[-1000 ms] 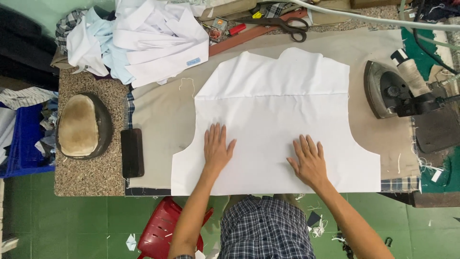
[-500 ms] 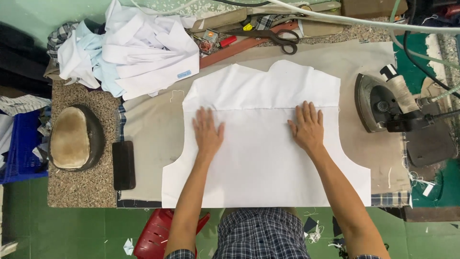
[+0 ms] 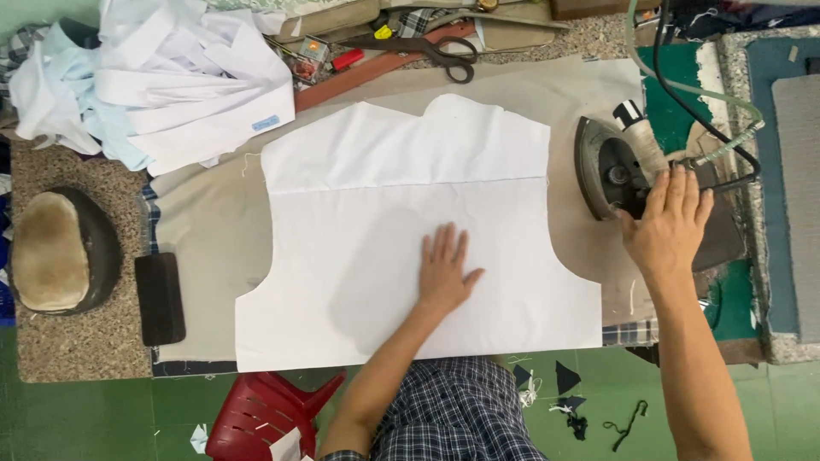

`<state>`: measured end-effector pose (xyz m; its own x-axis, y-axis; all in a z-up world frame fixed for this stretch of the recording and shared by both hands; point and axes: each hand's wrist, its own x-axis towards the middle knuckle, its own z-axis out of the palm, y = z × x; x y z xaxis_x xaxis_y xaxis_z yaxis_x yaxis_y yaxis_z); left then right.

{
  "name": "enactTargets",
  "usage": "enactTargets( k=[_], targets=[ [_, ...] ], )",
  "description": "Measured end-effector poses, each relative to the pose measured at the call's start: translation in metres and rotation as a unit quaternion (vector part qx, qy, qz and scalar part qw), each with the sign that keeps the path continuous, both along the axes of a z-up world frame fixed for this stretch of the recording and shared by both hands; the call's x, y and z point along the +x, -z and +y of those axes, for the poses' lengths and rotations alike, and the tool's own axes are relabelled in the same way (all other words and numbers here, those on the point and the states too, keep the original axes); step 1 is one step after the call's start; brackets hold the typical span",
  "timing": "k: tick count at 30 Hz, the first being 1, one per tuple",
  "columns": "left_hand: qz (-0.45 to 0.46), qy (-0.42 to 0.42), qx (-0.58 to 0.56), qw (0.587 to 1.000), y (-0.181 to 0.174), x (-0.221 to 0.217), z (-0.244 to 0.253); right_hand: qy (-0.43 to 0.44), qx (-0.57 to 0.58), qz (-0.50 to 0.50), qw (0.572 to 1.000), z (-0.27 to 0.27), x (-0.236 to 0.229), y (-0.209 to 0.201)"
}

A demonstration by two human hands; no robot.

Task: The person irons a white garment on a flat ironing table using a steam iron and a black pressing block. They repeatedly smooth the fabric, press seams, and adjust the garment's position to remove wrinkles.

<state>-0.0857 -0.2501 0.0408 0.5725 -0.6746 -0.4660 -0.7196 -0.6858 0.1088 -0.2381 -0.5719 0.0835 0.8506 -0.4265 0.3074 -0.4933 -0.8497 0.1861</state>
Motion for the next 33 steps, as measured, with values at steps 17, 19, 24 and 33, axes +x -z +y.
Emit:
enactTargets(
  k=[17, 19, 24, 33],
  targets=[
    [0.016, 0.097, -0.126, 0.987, -0.001, -0.078, 0.059, 0.115, 0.455, 0.047, 0.882, -0.119, 0.101, 0.024],
    [0.018, 0.027, -0.098, 0.995, -0.01, -0.058, 0.107, 0.091, 0.455, 0.015, 0.886, -0.108, 0.094, 0.04],
    [0.01, -0.129, -0.029, 0.991, -0.003, -0.014, 0.23, -0.006, 0.462, -0.035, 0.886, -0.032, 0.087, 0.011],
    [-0.402, -0.494, -0.135, 0.759, 0.045, 0.054, 0.463, 0.067, 0.403, 0.268, 0.873, 0.315, 0.148, -0.123]
  ],
)
